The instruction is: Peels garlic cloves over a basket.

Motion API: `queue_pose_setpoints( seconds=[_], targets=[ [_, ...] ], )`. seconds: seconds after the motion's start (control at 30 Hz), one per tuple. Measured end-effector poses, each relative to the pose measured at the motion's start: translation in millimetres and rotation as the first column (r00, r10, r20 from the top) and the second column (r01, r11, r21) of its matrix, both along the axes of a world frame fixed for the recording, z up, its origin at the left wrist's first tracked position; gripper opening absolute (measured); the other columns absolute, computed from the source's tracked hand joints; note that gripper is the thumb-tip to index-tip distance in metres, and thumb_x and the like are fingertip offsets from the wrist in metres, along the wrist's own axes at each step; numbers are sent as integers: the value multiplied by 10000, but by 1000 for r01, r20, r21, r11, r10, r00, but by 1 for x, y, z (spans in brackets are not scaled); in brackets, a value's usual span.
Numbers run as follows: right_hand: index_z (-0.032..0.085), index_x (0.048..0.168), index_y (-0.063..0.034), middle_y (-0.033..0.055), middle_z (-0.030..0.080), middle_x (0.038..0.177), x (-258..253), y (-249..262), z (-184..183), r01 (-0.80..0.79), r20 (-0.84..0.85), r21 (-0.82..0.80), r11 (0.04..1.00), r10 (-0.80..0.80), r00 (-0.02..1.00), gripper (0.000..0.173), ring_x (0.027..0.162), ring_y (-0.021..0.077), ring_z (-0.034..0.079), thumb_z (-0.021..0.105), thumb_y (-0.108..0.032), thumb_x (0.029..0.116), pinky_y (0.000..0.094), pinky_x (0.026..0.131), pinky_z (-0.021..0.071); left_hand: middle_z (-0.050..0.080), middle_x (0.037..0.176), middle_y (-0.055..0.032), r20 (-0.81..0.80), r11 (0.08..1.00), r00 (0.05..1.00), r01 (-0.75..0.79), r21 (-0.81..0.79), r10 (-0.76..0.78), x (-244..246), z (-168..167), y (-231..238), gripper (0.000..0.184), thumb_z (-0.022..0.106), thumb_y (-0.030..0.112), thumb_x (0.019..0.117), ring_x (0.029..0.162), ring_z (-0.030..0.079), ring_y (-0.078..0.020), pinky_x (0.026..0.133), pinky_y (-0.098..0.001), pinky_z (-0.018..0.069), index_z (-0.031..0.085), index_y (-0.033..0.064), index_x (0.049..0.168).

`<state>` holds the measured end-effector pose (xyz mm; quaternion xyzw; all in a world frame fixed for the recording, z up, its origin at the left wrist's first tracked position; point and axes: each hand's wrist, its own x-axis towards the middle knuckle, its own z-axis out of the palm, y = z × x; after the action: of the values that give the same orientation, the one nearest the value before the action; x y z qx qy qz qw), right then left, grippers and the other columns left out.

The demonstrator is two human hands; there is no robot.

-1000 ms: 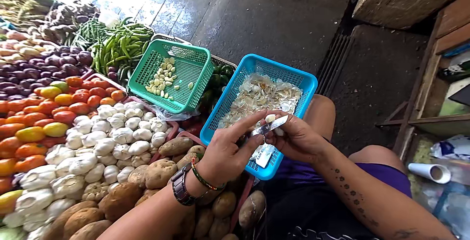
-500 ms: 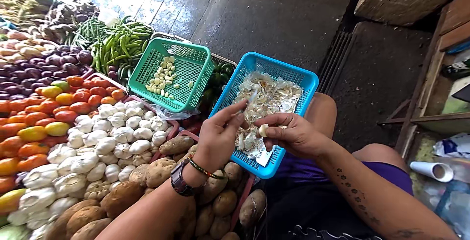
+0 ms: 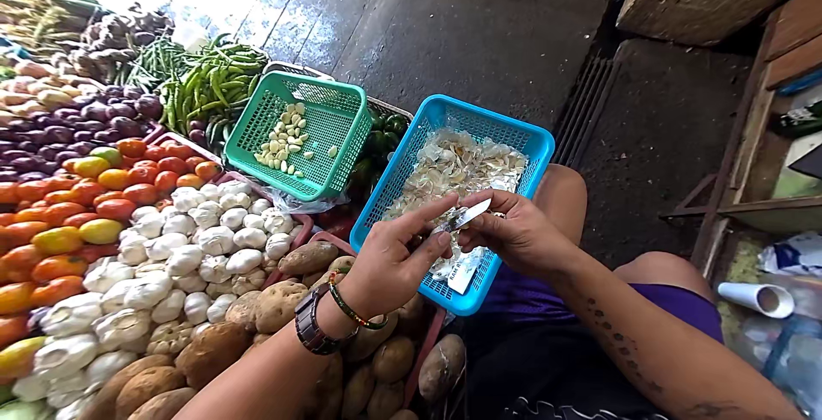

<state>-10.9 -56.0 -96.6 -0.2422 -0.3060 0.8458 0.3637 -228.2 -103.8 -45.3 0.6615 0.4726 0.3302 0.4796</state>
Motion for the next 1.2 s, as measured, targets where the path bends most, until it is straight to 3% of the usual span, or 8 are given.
queue_pose_setpoints(
  seconds=[0.2, 0.33, 0.47, 0.6, 0.73, 0.8, 0.93, 1.2],
  targets=[
    [716, 942, -16, 120, 749, 863, -2, -1, 2, 26, 87, 61, 998, -31, 996, 65, 738, 180, 741, 672, 31, 943, 335, 764, 644, 741, 895, 44, -96, 996, 992, -77, 41, 81, 1, -2, 1, 321, 565, 140, 1045, 705, 646, -11, 649, -177, 547, 678, 138, 1346],
    [733, 1056, 18, 129, 749, 939, -1, -1, 2, 4, 180, 146, 989, -31, 983, 128, 785, 189, 743, 683, 29, 938, 341, 784, 646, 721, 844, 51, -182, 969, 956, -241, -52, 228, -1, 2, 4, 336, 538, 176, 1061, 572, 563, -30, 531, -196, 474, 665, 216, 1369],
    [729, 1121, 20, 144, 738, 1009, -1, 1, 0, 8, 195, 143, 990, -36, 980, 210, 864, 198, 728, 662, 64, 928, 350, 859, 621, 739, 877, 50, -233, 946, 945, -275, -174, 232, 0, 3, 6, 366, 481, 222, 1090, 523, 525, -38, 492, -202, 432, 600, 209, 1436],
    [724, 1162, -2, 127, 734, 987, -2, 1, 1, 46, 190, 69, 997, -59, 980, 237, 843, 181, 720, 644, 58, 946, 340, 857, 615, 735, 879, 60, -195, 960, 959, -237, -148, 206, 2, 1, 3, 204, 484, 217, 1091, 550, 540, -12, 508, -178, 431, 643, 136, 1188],
    [694, 1178, -45, 109, 695, 951, -4, 1, 0, 71, 209, 52, 996, -80, 975, 247, 735, 162, 692, 658, 38, 948, 320, 754, 629, 736, 860, 27, -123, 956, 961, -264, -127, 249, 2, -3, 1, 99, 538, 194, 1070, 546, 552, -25, 503, -179, 429, 551, 112, 1124],
    [692, 1104, -33, 105, 691, 895, -5, -1, -1, 88, 213, 65, 994, -100, 972, 172, 658, 138, 659, 675, 23, 942, 288, 675, 613, 736, 857, 15, -68, 965, 969, -245, -95, 239, 2, -4, 0, 136, 576, 178, 1049, 560, 572, -27, 510, -178, 444, 510, 109, 1146],
    [678, 1014, -36, 99, 696, 825, -6, -3, -1, 108, 184, 95, 990, -124, 975, 97, 602, 120, 644, 685, 21, 937, 265, 633, 597, 742, 895, 16, -53, 992, 992, -121, -38, 119, 3, -5, 0, 426, 565, 164, 1040, 658, 649, -46, 605, -200, 545, 499, 120, 1458],
    [702, 960, -36, 101, 711, 806, -8, -5, -4, 150, 174, 111, 982, -168, 970, 75, 619, 130, 664, 695, 30, 926, 276, 649, 606, 731, 876, 37, -48, 992, 993, -110, -61, 107, 4, -6, 2, 325, 550, 153, 1055, 614, 588, -11, 568, -169, 496, 665, 180, 1357]
  ],
)
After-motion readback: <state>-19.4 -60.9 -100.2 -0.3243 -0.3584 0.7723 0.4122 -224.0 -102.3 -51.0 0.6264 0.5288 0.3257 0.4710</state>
